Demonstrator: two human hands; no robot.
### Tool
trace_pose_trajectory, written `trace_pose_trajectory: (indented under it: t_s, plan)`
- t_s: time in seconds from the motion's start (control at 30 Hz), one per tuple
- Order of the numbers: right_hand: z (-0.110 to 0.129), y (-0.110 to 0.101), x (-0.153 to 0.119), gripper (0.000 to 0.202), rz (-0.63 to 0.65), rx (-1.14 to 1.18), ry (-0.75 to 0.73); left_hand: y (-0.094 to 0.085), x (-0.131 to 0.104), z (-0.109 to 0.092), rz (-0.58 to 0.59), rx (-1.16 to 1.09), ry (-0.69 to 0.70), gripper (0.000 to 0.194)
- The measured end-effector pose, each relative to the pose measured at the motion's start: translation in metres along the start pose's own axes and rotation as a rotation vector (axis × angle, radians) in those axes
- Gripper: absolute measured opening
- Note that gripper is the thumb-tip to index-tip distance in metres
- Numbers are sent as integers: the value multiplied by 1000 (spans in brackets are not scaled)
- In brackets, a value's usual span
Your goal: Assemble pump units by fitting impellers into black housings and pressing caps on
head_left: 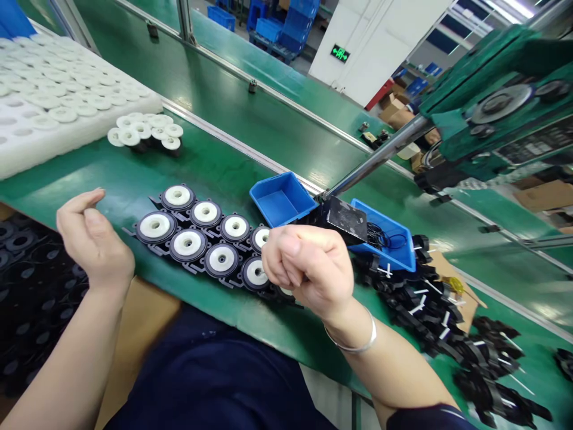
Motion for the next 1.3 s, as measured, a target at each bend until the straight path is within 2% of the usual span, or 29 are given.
trace_pose_trajectory:
  t_s: [0.1,0.17,0.23,0.3,0.37,0.43,0.5,0.6,0.67,0.9,1.1,1.2,1.3]
  plan:
    - [4,-1,-3,47,-8,-33,-34,-2,-1,-2,-120,7,114,47]
    - [18,-6,1,46,-47,-108,-116,-2,-1,-3,-125,7,128,49]
    - [33,-16,12,42,-112,-291,-199,-2,-1,-6,-98,16,132,50]
    - [40,-31,30,31,-137,-603,-211,-2,0,-8,-63,29,126,49]
    - [32,-48,53,17,-24,-1042,-91,-1,0,-7,-29,39,112,46]
    - [8,-68,75,6,226,-1490,157,0,1,-5,-16,22,101,40]
    - [-18,-86,91,4,395,-1633,269,1,3,-2,-24,2,109,36]
    - [-45,-104,104,8,554,-1725,351,2,5,2,-40,-40,138,33]
    - [-52,-110,104,15,632,-1782,390,3,6,3,-28,-74,143,31]
    - [-41,-105,103,21,808,-1818,406,3,4,4,-1,-102,143,32]
    - [-35,-104,116,15,786,-1790,431,4,6,6,25,-100,139,35]
    - [-7,-93,114,14,718,-1781,395,-1,5,3,21,-106,159,38]
    - [35,-78,79,17,522,-1755,297,-13,3,-9,89,-96,325,47]
Point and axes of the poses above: each hand's wrist, its own x-axis towards the middle knuckle, its own y-axis out of the palm, z = x × y, the point moved 2 cm from there along x, towards the middle knuckle, and after that the axes turned 10 degrees about z, right-handed, at the moved point
